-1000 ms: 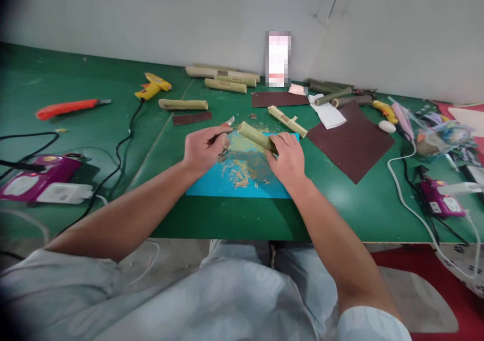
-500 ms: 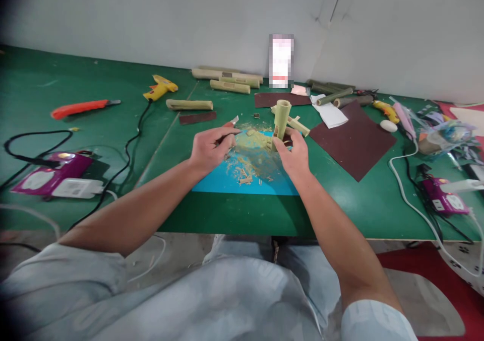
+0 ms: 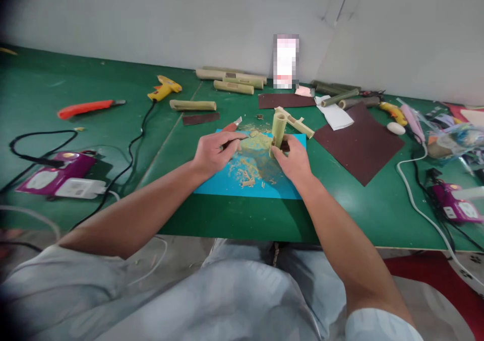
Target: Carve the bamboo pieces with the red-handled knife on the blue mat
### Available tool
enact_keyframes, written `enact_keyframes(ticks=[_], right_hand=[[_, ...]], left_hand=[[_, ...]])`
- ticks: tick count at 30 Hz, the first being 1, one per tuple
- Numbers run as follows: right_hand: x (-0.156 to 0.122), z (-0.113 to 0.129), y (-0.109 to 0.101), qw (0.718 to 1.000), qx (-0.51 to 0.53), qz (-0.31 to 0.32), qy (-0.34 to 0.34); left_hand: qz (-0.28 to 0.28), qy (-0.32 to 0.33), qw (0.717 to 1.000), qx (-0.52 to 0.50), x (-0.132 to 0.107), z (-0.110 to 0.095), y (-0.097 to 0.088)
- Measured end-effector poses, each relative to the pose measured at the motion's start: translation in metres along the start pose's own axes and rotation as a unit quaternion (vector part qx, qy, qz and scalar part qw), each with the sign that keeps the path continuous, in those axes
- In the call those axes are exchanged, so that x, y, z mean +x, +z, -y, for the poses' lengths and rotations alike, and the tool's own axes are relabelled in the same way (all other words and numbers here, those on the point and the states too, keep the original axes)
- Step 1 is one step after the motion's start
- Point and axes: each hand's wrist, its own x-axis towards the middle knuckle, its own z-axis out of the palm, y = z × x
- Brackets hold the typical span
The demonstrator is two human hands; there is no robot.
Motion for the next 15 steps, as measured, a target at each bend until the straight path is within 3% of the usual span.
enact_keyframes(ticks=[6,15], right_hand=[[-0.0009,-0.0011,-0.0001,1.000,-0.006,0.026,-0.005],[-0.0025,-0.0013,-0.0018,1.000,-0.005,0.006,-0.007]], left_hand=[[0.007,0.011,1.000,-0.002,-0.0004,-0.0027,0.0002],[0.014,0.012,1.000,0.008,-0.0010,0.0006,0.0005]])
